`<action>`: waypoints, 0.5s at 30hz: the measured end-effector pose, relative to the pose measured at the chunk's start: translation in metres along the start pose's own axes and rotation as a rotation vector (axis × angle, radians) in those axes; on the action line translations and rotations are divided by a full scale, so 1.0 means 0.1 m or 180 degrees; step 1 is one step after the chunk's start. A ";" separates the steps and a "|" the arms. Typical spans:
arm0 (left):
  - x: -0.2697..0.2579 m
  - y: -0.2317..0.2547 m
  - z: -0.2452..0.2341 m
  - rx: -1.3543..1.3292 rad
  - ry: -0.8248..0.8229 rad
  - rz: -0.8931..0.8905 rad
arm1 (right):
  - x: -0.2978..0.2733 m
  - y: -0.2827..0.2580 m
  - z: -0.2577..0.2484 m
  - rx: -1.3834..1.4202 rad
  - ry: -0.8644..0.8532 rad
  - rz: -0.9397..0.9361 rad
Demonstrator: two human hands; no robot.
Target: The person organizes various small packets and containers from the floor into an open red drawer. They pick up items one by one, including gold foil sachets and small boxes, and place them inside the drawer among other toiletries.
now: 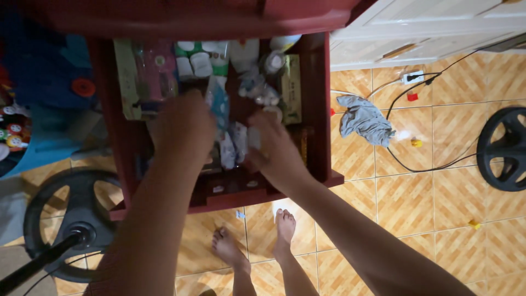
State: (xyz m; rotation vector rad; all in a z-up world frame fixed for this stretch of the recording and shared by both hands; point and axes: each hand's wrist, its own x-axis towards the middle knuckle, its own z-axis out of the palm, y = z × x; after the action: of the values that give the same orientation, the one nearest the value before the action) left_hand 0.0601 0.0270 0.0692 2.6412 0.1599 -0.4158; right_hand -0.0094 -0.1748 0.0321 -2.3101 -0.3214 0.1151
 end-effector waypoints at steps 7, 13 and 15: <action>-0.53 0.45 0.30 -0.1550 -0.0292 0.0002 | -0.06 -0.31 -0.26 0.0579 -0.0461 0.0832; -1.01 0.41 0.68 -0.2524 0.0961 0.0726 | -0.26 -0.11 -0.63 0.0587 -0.0310 0.1598; -1.20 0.39 0.81 -0.2376 0.1323 0.0681 | -0.40 -0.09 -0.70 0.0593 -0.0406 0.1515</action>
State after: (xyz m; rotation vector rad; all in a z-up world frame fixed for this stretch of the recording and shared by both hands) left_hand -0.0682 -0.0499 0.0551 1.9381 0.1273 0.2385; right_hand -0.0370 -0.2282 0.0862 -2.1555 0.1766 0.5085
